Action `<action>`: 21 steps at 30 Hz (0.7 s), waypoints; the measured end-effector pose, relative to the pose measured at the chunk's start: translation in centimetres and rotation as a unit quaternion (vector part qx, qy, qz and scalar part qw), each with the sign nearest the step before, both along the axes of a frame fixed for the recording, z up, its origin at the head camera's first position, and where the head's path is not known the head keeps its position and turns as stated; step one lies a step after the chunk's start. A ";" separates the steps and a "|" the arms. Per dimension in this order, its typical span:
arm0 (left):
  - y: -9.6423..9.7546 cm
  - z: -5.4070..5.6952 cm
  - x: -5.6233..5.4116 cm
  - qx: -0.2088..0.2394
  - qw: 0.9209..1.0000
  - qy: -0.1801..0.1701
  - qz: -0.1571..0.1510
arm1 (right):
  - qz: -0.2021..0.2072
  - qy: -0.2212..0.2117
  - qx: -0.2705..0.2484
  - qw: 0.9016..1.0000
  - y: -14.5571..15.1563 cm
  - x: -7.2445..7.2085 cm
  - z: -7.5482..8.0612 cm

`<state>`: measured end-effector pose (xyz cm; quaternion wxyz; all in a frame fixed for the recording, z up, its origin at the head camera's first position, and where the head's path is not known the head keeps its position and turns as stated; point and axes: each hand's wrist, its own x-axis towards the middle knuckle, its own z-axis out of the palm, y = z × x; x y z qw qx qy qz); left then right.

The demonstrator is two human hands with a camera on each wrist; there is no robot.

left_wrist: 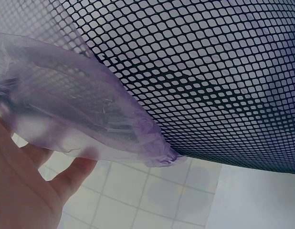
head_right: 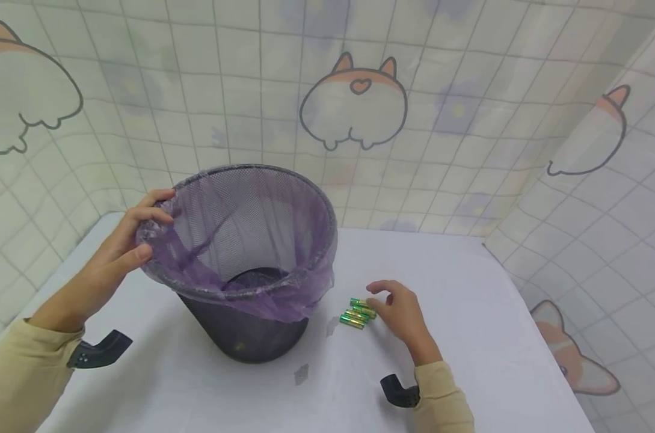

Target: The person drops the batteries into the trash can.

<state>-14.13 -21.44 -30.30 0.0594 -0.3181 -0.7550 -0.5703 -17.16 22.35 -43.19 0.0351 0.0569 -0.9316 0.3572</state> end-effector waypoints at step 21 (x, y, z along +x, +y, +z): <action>-0.2 -0.2 0.0 -0.010 1.000 0.005 0.010 | 0.015 -0.039 0.050 0.998 -0.2 -1.0 -2.7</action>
